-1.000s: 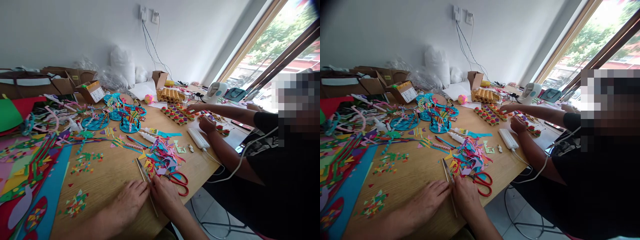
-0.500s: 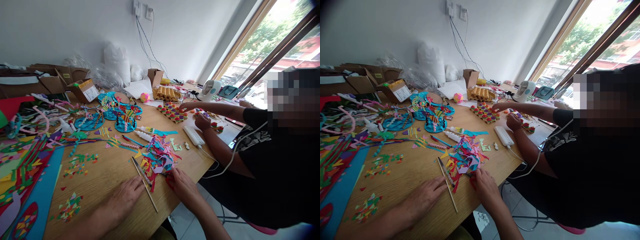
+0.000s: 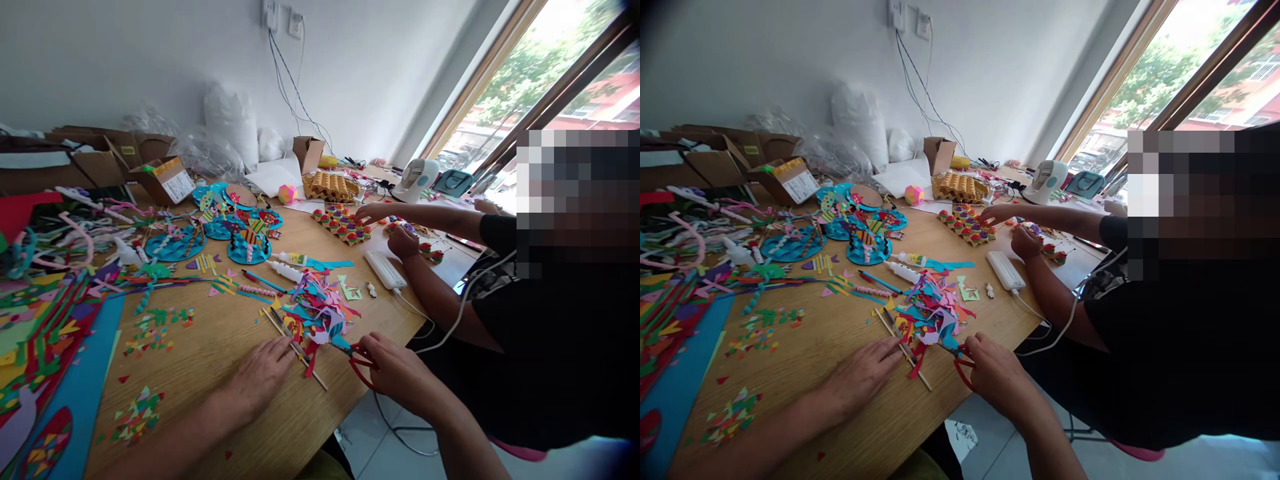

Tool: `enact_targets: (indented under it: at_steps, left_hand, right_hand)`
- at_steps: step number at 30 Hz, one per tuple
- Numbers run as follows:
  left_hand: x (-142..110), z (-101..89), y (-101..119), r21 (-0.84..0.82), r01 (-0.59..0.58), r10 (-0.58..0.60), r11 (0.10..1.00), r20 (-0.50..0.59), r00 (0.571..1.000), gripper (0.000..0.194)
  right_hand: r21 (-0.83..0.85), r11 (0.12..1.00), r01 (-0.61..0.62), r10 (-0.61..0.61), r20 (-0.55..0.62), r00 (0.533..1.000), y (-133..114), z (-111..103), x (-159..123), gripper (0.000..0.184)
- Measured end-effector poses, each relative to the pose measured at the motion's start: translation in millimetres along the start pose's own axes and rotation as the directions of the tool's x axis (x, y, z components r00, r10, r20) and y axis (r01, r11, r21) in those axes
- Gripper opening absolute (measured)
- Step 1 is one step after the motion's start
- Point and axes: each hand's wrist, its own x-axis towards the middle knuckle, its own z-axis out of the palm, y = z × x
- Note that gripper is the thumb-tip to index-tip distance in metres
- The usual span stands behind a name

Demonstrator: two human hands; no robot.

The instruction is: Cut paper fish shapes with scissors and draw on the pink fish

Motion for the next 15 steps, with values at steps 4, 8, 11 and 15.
enact_targets:
  at_steps: [4,8,11,15]
  left_hand:
    - [10.4,1.5,1.0,-0.022,-0.023,0.022,0.999,-0.031,0.999,0.038]
    - [20.9,0.9,1.1,-0.036,-0.03,0.028,0.999,-0.061,0.998,0.035]
    - [20.2,-5.1,-6.1,-0.042,-0.02,0.017,0.999,-0.07,0.997,0.032]
    - [0.5,-23.6,-20.2,-0.044,0.035,-0.038,0.998,-0.081,0.996,0.032]
  right_hand:
    - [0.127,0.988,0.084,-0.078,-0.052,0.996,4.4,-9.2,-9.5,0.032]
    - [0.297,0.914,0.278,-0.259,-0.102,0.96,-6.3,-10.8,-16.2,0.026]
    - [0.315,0.904,0.29,-0.291,-0.046,0.956,-22.9,-3.4,-14.2,0.02]
    - [0.279,0.903,0.327,-0.342,0.007,0.94,-48.8,12.1,-4.4,0.016]
